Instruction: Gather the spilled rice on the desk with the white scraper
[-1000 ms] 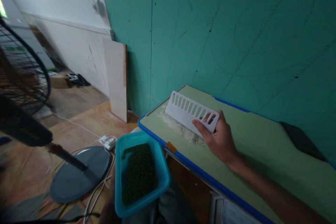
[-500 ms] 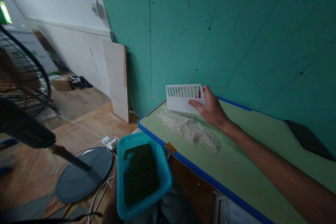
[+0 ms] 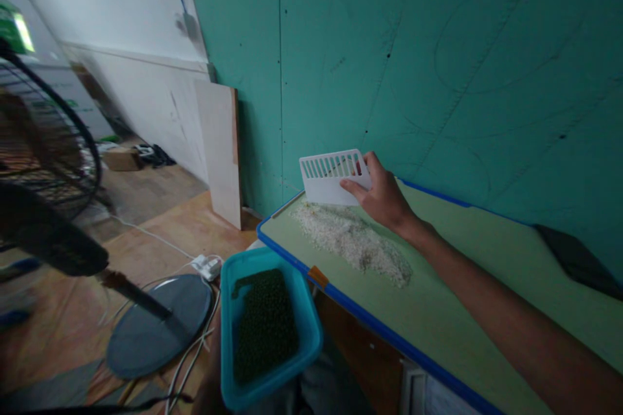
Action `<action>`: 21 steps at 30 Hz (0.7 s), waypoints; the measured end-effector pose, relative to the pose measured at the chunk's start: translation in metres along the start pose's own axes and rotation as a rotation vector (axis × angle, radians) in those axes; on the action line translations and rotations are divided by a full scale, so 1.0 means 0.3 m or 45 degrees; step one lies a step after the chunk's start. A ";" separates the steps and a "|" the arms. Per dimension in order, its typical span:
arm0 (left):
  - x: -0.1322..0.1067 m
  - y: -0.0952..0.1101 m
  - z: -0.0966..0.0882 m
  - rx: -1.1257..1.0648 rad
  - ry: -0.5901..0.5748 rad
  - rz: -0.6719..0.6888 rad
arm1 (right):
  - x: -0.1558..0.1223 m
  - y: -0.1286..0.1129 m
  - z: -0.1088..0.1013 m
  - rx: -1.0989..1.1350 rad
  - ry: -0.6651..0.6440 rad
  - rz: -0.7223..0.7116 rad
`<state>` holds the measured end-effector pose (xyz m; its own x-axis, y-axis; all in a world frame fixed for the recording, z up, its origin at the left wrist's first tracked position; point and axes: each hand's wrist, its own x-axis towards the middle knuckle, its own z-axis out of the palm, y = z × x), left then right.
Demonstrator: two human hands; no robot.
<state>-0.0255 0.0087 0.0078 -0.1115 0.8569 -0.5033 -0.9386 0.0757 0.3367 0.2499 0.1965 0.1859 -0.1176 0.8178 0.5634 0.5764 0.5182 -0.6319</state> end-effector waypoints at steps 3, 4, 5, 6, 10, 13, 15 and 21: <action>0.014 -0.005 -0.025 0.014 0.059 -0.002 | -0.010 -0.016 0.011 0.076 -0.046 0.060; 0.019 -0.004 -0.035 0.020 0.083 0.000 | -0.015 -0.023 0.011 0.109 -0.064 0.083; 0.023 -0.001 -0.046 0.026 0.110 0.003 | -0.020 -0.031 0.010 0.137 -0.081 0.104; 0.028 0.003 -0.058 0.034 0.139 0.007 | -0.026 -0.040 0.008 0.157 -0.093 0.122; 0.045 0.021 -0.106 0.067 0.251 0.025 | -0.047 -0.073 -0.002 0.215 -0.120 0.186; 0.054 0.019 -0.131 0.095 0.256 0.008 | -0.054 -0.087 -0.010 0.209 -0.090 0.192; 0.058 0.014 -0.138 0.118 0.225 -0.018 | -0.054 -0.092 -0.015 0.150 -0.028 0.167; 0.058 0.017 -0.142 0.173 0.184 -0.023 | -0.067 -0.080 -0.009 0.073 0.016 0.175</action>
<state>-0.0463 0.0021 -0.0331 -0.1498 0.7733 -0.6161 -0.8892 0.1671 0.4260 0.2406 0.1669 0.1911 -0.0303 0.8790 0.4759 0.5389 0.4154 -0.7329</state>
